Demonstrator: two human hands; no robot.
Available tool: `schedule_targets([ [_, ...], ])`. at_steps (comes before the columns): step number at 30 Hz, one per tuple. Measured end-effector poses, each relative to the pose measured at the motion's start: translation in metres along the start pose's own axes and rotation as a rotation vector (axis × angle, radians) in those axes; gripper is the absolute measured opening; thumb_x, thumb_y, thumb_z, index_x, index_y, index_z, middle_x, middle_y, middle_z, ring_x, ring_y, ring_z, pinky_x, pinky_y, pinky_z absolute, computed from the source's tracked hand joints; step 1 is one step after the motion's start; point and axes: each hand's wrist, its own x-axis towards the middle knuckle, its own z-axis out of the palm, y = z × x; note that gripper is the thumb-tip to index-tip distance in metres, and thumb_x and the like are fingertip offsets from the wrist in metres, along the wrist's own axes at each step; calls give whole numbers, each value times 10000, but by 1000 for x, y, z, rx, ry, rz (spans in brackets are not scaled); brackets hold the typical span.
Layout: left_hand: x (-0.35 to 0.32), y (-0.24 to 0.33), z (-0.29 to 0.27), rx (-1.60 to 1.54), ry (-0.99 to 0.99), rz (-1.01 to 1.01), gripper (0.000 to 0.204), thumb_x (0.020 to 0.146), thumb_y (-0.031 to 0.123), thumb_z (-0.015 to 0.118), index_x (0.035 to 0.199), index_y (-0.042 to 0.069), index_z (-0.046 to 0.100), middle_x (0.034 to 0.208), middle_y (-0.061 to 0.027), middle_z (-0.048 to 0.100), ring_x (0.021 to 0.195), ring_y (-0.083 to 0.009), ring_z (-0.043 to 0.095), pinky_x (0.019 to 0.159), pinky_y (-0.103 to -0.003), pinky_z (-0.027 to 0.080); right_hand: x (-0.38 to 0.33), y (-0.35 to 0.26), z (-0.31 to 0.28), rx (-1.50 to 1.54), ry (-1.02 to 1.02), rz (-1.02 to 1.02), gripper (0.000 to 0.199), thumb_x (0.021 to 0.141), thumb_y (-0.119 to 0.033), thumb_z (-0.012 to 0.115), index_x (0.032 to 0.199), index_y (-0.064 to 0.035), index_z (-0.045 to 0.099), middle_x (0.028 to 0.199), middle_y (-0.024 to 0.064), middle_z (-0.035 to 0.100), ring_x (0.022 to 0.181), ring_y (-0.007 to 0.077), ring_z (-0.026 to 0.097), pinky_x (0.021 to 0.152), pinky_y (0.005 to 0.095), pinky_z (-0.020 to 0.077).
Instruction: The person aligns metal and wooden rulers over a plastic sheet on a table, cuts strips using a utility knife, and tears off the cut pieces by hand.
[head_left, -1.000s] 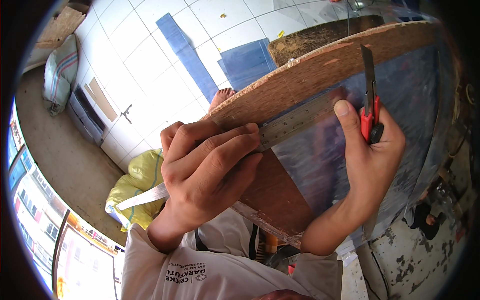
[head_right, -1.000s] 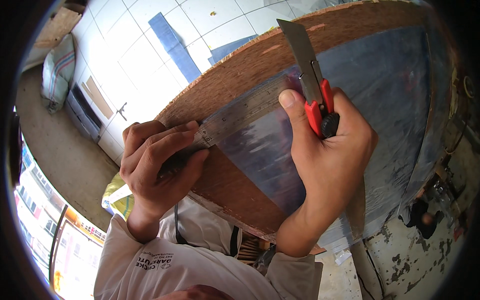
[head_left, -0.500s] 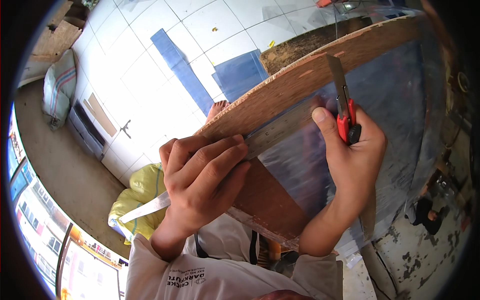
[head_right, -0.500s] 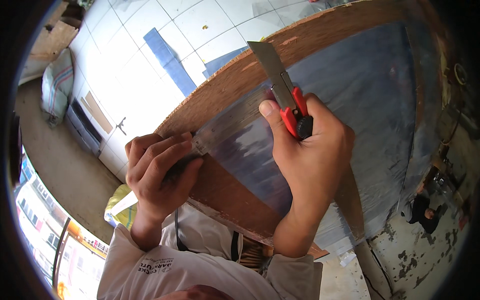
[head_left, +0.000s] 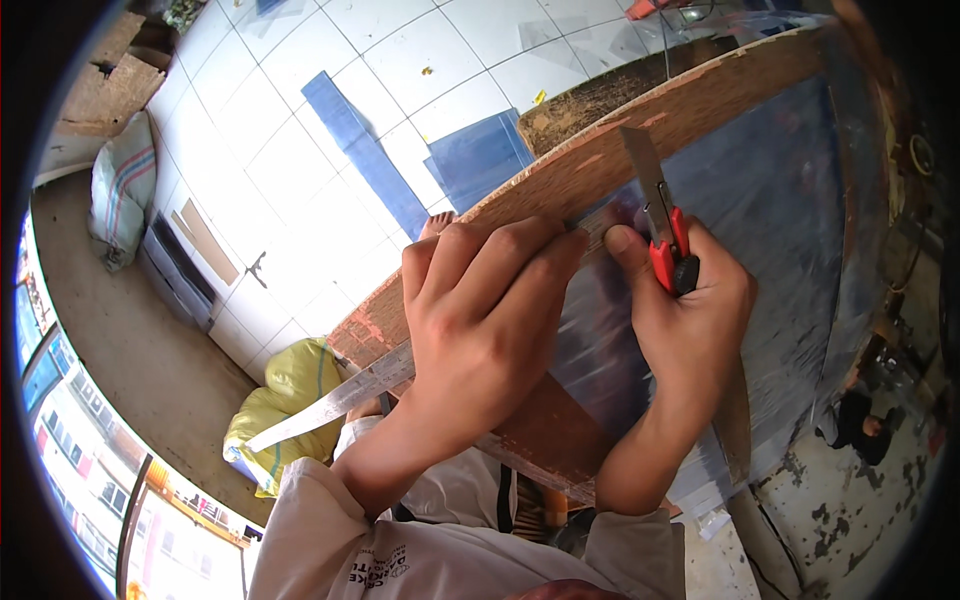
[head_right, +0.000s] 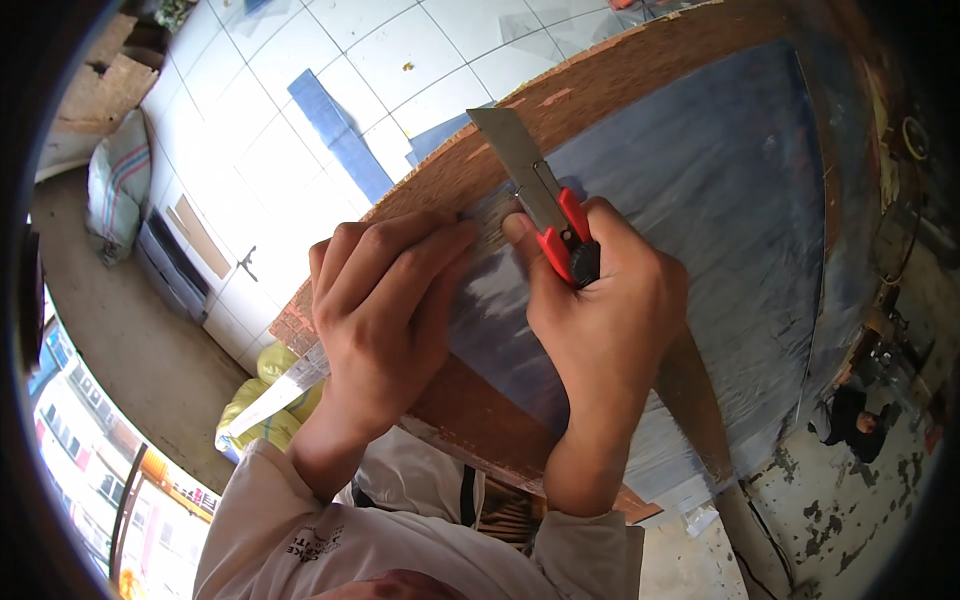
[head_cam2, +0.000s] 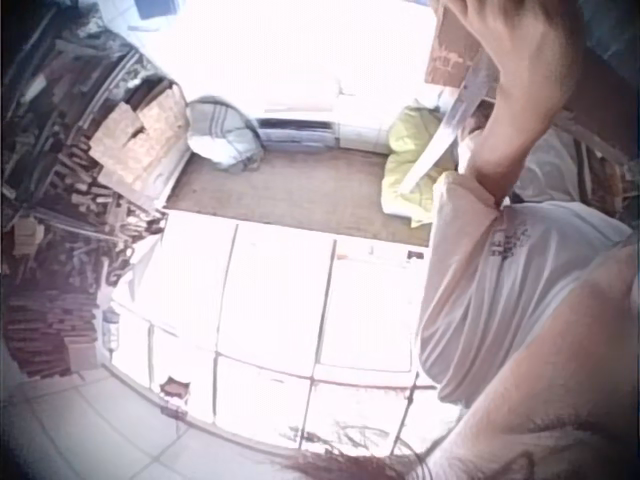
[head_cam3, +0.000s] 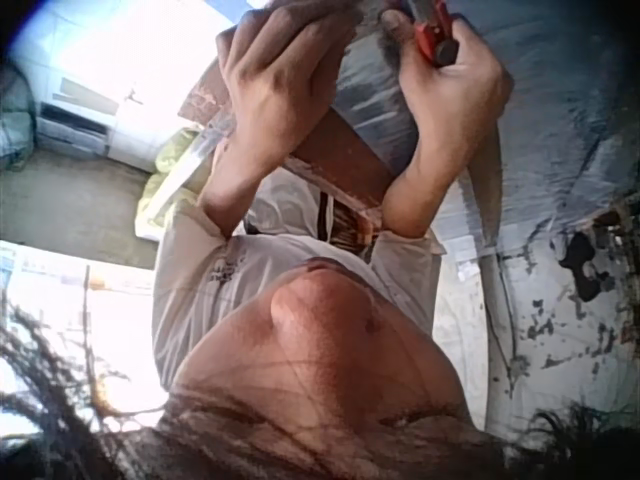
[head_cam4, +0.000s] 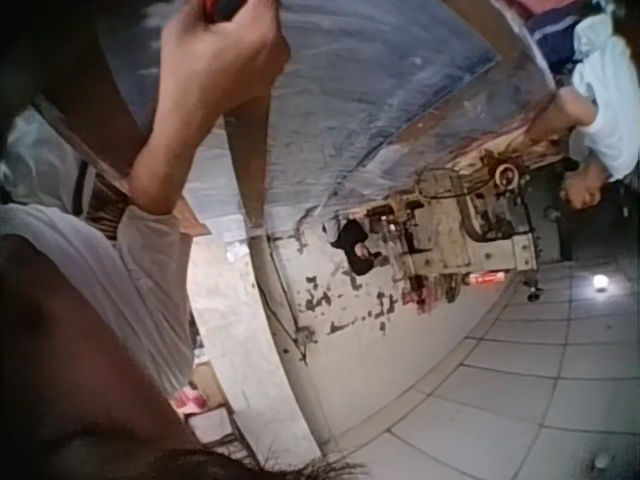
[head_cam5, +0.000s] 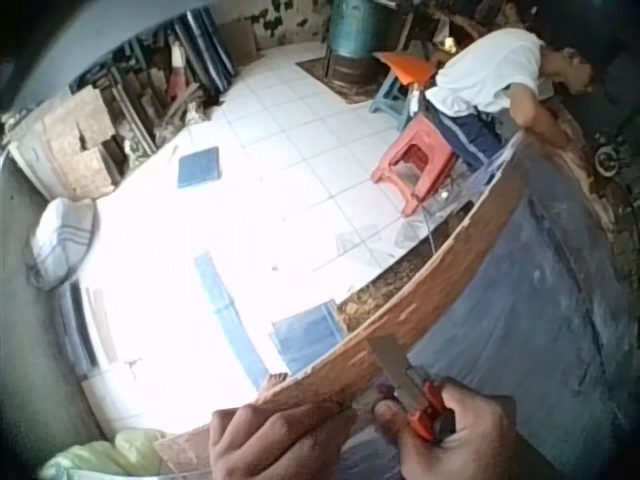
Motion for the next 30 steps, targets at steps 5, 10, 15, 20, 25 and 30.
schedule_targets([
  [5, 7, 9, 10, 23, 53, -106, 250, 769, 119, 787, 1016, 136, 752, 954, 25, 659, 795, -178, 579, 725, -345, 371, 0, 1, 1, 9, -5, 9, 329, 779, -256, 875, 737, -55, 617, 567, 109, 537, 477, 295, 491, 491, 363, 401],
  [10, 15, 13, 14, 85, 91, -117, 212, 765, 104, 834, 967, 127, 775, 823, 1, 660, 700, -167, 574, 658, -328, 372, 0, 1, -1, 5, -6, 5, 345, 777, -292, 869, 733, -69, 610, 586, 109, 577, 507, 327, 567, 494, 388, 422],
  [15, 15, 12, 15, 93, 103, -122, 195, 756, 101, 838, 940, 137, 782, 807, 1, 660, 689, -165, 571, 653, -327, 364, -1, 3, 1, -41, 7, -10, 339, 774, -305, 863, 729, -83, 610, 600, 110, 589, 545, 361, 586, 501, 406, 428],
  [20, 13, 12, 16, 58, 80, -134, 170, 779, 152, 806, 939, 174, 756, 891, 39, 645, 732, -167, 563, 680, -345, 339, -1, 3, -2, -66, 4, -16, 331, 778, -303, 852, 731, -87, 606, 597, 110, 586, 553, 367, 593, 501, 418, 428],
  [25, 12, 9, 19, 43, 108, -122, 170, 774, 144, 810, 933, 170, 758, 886, 38, 647, 733, -162, 562, 676, -341, 337, 0, 5, 0, -87, 7, -44, 342, 787, -312, 842, 718, -90, 592, 588, 106, 582, 547, 363, 596, 500, 427, 428],
  [30, 12, 8, 16, 58, 98, -118, 169, 786, 151, 804, 947, 171, 757, 892, 39, 645, 735, -164, 562, 678, -342, 339, -1, -1, -2, -107, -1, -31, 346, 783, -317, 846, 718, -90, 593, 590, 105, 586, 548, 363, 596, 502, 424, 433],
])
